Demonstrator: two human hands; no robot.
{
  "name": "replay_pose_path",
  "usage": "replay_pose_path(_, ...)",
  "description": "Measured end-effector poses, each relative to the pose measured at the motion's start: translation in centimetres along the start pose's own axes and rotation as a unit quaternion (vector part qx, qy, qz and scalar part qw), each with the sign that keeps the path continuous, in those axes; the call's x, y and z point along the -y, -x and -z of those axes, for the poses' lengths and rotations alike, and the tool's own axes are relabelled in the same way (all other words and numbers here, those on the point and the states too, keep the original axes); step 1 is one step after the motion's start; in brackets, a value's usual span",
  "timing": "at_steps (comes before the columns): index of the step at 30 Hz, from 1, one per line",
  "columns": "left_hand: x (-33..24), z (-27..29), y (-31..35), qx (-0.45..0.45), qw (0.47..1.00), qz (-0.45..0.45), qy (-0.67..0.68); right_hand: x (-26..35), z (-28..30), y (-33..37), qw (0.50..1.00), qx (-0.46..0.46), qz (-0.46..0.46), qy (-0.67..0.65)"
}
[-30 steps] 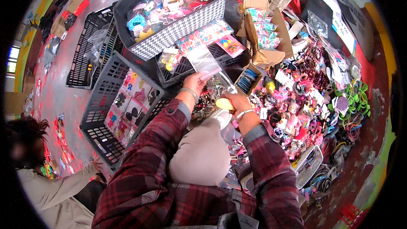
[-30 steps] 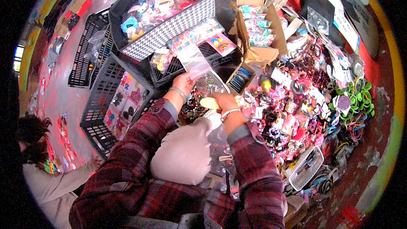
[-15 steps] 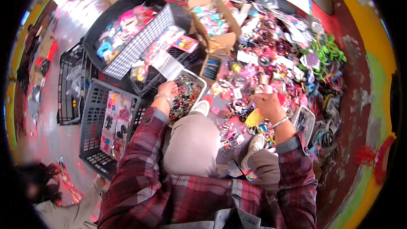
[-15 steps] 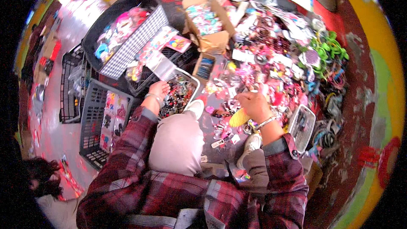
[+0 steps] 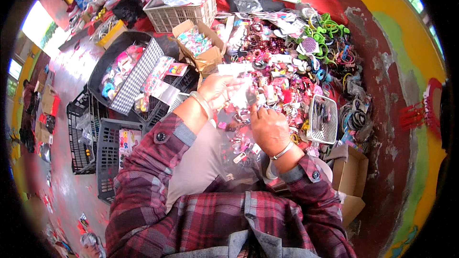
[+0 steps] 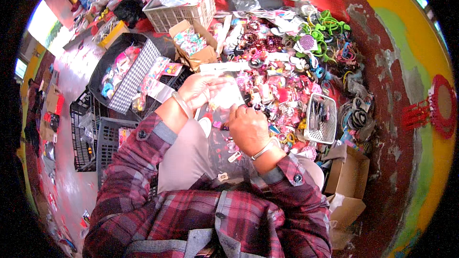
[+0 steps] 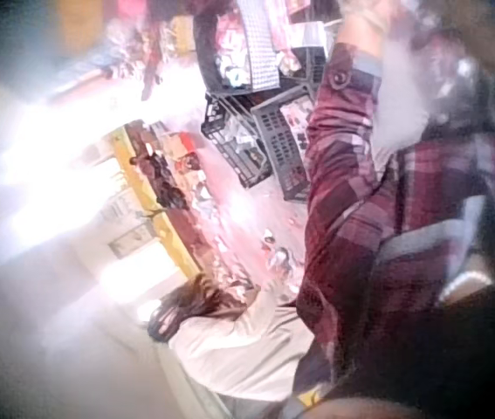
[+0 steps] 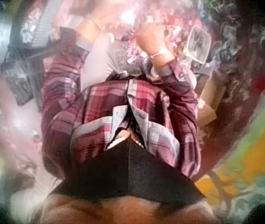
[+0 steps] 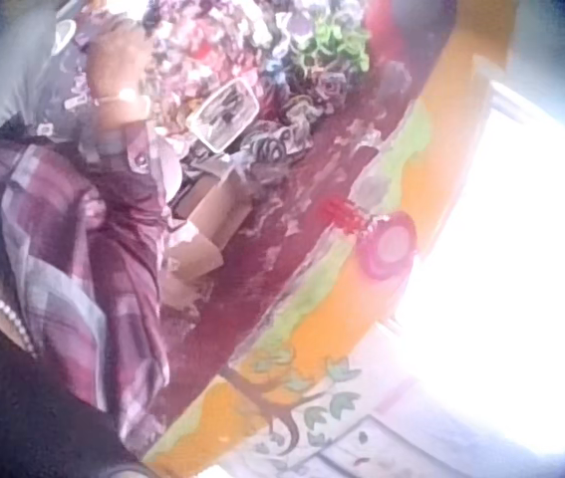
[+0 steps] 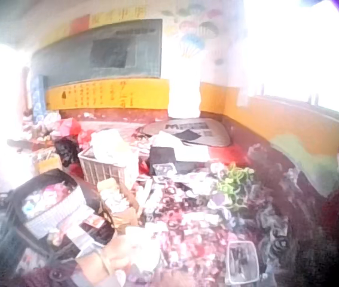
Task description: The person sorts small hair accessories by hand, placing selected items into a plastic container.
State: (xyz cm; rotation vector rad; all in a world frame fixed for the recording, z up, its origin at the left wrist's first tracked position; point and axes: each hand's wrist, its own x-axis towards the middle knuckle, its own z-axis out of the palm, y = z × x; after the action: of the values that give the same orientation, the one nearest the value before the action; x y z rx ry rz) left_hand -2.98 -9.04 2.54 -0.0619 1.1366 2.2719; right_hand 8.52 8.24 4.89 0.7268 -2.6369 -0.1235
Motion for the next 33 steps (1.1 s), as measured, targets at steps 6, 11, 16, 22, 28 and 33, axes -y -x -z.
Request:
replay_pose_path(6, -1.2, -4.2, -0.9, 0.02, 0.989, -0.07, -0.127, -4.0, 1.6, 2.3, 0.932, 0.01, -0.131, -0.337)
replay_pose_path(11, -1.0, -6.5, -1.4, 0.111, 0.981, -0.039, -0.155, -11.9, 1.0, 3.1, 0.637, -0.058, -0.396, -0.659)
replay_pose_path(16, 0.9, -6.0, -2.3, 0.153, 0.984, 0.021, -0.093, -13.2, 0.9, 2.7, 0.601, -0.085, -0.405, -0.684)
replay_pose_path(22, -0.1, -4.3, -4.5, 0.073, 0.99, -0.041, 0.111, -12.6, -0.1, 2.1, 0.529, -0.009, -0.38, -0.759)
replay_pose_path(28, -1.8, -2.8, -4.9, 0.056, 0.963, -0.085, 0.248, -10.2, -2.3, 0.6, 0.414, 0.074, -0.344, -0.84)
replay_pose_path(33, -1.0, -3.3, -5.3, 0.039, 0.963, -0.089, 0.251, -7.4, -2.6, -1.2, 0.323, -0.003, -0.338, -0.884)
